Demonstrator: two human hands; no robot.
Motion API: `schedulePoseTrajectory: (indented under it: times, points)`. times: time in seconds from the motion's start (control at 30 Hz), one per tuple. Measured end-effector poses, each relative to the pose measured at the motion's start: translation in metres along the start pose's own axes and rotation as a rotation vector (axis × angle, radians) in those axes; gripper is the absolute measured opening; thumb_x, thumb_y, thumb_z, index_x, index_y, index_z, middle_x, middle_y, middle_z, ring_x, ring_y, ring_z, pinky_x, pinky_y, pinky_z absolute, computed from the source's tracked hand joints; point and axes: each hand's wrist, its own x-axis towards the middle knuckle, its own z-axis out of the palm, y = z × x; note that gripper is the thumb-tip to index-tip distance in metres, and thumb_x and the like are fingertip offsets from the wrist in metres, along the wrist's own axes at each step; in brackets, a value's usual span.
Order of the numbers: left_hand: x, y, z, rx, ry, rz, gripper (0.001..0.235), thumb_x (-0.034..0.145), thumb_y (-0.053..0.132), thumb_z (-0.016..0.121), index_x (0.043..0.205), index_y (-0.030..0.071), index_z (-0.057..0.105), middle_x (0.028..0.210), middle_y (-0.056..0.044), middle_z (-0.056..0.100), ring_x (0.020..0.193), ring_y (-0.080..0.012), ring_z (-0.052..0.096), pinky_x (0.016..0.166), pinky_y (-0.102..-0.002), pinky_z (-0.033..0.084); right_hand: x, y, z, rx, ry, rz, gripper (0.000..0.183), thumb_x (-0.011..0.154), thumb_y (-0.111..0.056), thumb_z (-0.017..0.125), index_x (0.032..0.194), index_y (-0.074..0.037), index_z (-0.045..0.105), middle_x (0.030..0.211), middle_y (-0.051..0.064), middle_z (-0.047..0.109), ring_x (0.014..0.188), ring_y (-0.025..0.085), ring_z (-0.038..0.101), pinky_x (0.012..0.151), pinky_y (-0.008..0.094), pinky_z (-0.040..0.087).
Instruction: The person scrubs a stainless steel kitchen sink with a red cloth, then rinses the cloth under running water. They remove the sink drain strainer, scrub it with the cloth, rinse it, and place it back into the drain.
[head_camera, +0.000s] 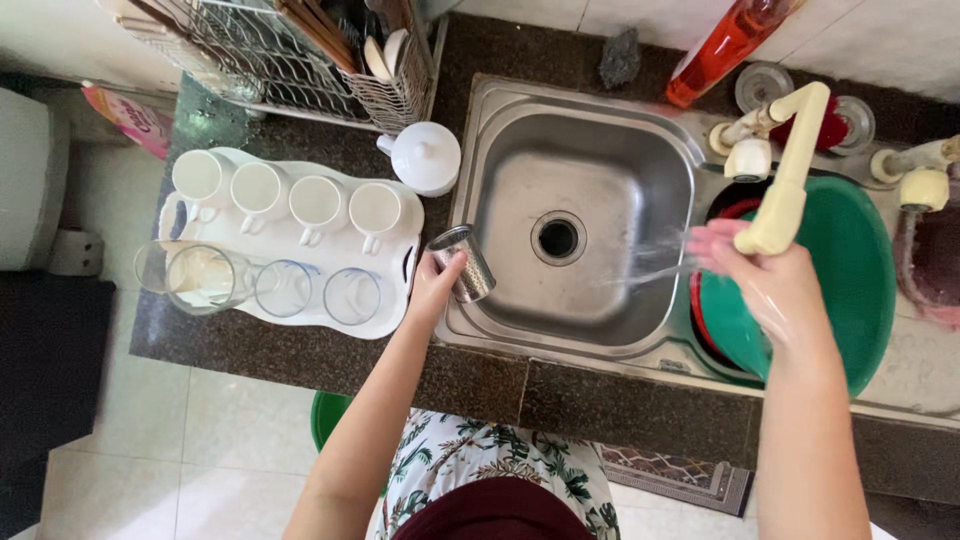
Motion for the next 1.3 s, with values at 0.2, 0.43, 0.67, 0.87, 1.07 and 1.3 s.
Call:
schedulePoseTrajectory:
  times: [0.2, 0.43, 0.67, 0.87, 1.07, 1.3]
  points:
    - [0.002, -0.003, 0.002, 0.032, 0.007, 0.018, 0.051, 0.09, 0.037, 0.075, 0.119, -0.003, 0.062, 0.103, -0.007, 0.068, 0.091, -0.0127, 0.062, 0.078, -0.029, 0.051, 0.061, 0.008, 0.062, 0.305, -0.152, 0.008, 0.037, 0.104, -0.013, 0.053, 0.136, 0.006, 0.049, 0.129, 0.025, 0.065, 0.119, 0.033, 0.069, 0.106, 0.043, 0.057]
    - [-0.002, -0.019, -0.008, 0.098, 0.008, 0.197, 0.055, 0.092, 0.038, 0.072, 0.129, 0.0, 0.058, 0.114, -0.008, 0.068, 0.106, -0.0167, 0.063, 0.093, -0.031, 0.051, 0.148, 0.088, 0.11, 1.227, 0.078, 0.603, 0.037, 0.108, -0.026, 0.04, 0.119, 0.003, 0.06, 0.129, 0.023, 0.069, 0.12, 0.035, 0.07, 0.11, 0.046, 0.052]
    - [-0.023, 0.0, 0.004, 0.286, -0.125, 0.438, 0.068, 0.081, 0.05, 0.077, 0.127, 0.002, 0.064, 0.107, -0.013, 0.077, 0.1, -0.0242, 0.075, 0.09, -0.036, 0.058, 0.199, 0.198, 0.146, 0.871, -0.532, 0.339, 0.049, 0.107, -0.042, 0.043, 0.099, -0.002, 0.07, 0.113, 0.019, 0.075, 0.107, 0.032, 0.072, 0.096, 0.047, 0.058]
    - [-0.022, 0.009, 0.017, 0.558, -0.062, 0.526, 0.075, 0.071, 0.052, 0.08, 0.127, 0.004, 0.063, 0.103, -0.016, 0.077, 0.095, -0.0309, 0.078, 0.084, -0.04, 0.062, 0.122, 0.285, 0.224, -0.531, -0.675, -0.835, 0.044, 0.101, -0.032, 0.055, 0.142, -0.017, 0.055, 0.149, 0.007, 0.055, 0.139, 0.026, 0.051, 0.116, 0.047, 0.039]
    - [-0.017, -0.002, 0.02, 0.65, -0.016, 0.53, 0.076, 0.067, 0.054, 0.078, 0.123, 0.004, 0.064, 0.102, -0.018, 0.076, 0.095, -0.0358, 0.077, 0.081, -0.042, 0.061, 0.152, 0.29, 0.246, -0.942, -0.649, -0.946, 0.064, 0.091, -0.037, 0.064, 0.149, -0.016, 0.046, 0.159, 0.01, 0.041, 0.147, 0.031, 0.029, 0.115, 0.058, 0.019]
    - [-0.015, -0.004, 0.025, 0.614, 0.018, 0.516, 0.076, 0.072, 0.06, 0.074, 0.121, 0.003, 0.064, 0.098, -0.015, 0.077, 0.092, -0.0296, 0.079, 0.081, -0.04, 0.062, 0.207, 0.304, 0.167, -1.061, 0.004, -0.551, 0.078, 0.09, -0.037, 0.067, 0.157, -0.009, 0.04, 0.166, 0.012, 0.034, 0.158, 0.03, 0.026, 0.13, 0.048, 0.018]
